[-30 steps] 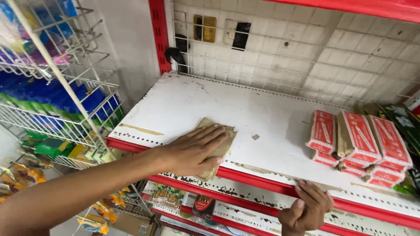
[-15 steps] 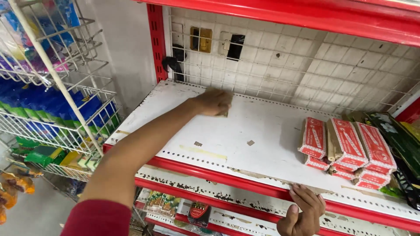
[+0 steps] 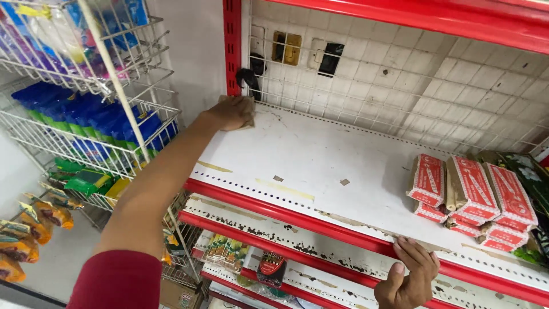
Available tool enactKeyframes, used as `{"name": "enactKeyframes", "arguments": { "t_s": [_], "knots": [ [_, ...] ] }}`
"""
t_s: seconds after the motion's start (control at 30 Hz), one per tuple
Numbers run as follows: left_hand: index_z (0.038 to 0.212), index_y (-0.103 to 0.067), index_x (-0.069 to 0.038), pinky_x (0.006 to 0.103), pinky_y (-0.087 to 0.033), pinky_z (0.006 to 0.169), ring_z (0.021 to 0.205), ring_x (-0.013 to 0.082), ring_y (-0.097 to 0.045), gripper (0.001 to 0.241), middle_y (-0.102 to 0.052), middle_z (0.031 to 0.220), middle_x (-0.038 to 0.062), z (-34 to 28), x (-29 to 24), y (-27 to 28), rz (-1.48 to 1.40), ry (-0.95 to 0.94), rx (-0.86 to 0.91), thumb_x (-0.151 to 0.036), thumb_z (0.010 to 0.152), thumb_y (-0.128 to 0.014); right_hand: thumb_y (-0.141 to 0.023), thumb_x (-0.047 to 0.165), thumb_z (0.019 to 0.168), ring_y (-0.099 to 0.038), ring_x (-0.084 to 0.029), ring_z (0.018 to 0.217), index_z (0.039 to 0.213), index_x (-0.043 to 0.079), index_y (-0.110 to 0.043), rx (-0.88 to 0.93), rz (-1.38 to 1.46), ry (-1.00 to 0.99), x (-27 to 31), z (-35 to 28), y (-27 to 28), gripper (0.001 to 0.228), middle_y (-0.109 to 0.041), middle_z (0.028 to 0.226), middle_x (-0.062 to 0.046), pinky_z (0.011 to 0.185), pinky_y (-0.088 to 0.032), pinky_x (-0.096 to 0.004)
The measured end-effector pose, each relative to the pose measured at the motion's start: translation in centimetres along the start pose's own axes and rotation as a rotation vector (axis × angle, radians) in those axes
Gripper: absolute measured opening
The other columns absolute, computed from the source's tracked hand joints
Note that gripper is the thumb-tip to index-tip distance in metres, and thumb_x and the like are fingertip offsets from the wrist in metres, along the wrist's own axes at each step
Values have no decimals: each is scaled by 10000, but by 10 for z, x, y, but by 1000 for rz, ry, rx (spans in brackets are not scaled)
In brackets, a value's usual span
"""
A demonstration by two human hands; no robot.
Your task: Cleaning the surfaces of grocery store shelves using a cloth and organizing the products on them.
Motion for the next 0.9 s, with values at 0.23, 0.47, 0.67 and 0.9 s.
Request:
{"name": "enactKeyframes", "arguments": {
  "t_s": [0.23, 0.47, 0.67, 0.9],
  "knots": [
    [1239, -360, -22, 535, -252, 1074, 1195, 336, -332, 465, -375, 1256, 162, -54, -62, 71, -333, 151, -49, -387, 958, -422, -437, 110, 1073, -620, -348, 1259, 1054, -23, -623, -40, 10, -9, 0, -2, -1, 230, -696, 1152, -185, 1326, -312, -567],
    [773, -432, -168, 497, -320, 1053, 670, 190, -501, 198, -479, 698, -20, -125, -191, 150, -580, -183, -214, -22, 768, -565, -582, 60, 1015, -593, -298, 1037, 1067, 20, -682, -1, -314, -114, 27, 16, -15, 120, -684, 1042, -120, 1331, -217, -576],
    [1629, -77, -154, 596, 81, 1196, 1541, 309, 127, 793, 19, 1709, 99, -203, -172, 139, -512, -76, -159, -594, 1006, -294, -588, 226, 939, -583, -394, 1270, 1319, -46, -502, 544, 99, -67, 128, 68, -110, 475, -587, 1332, -246, 1061, -482, -515],
    [1562, -382, -125, 562, -218, 1204, 1547, 376, -194, 816, -294, 1658, 154, -302, -76, 58, -668, 378, -697, -553, 912, -625, -304, 569, 1020, -252, -372, 1508, 1613, 214, -215, 1241, -90, 273, 193, 46, -225, 697, -316, 1635, -129, 1211, -171, -571]
  ]
}}
Point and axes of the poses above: each hand's wrist, its own z-axis towards the middle knuckle, its own y-axis out of the back of the hand, x = y × z, the point moved 9 cm from there along z, towards the middle knuckle
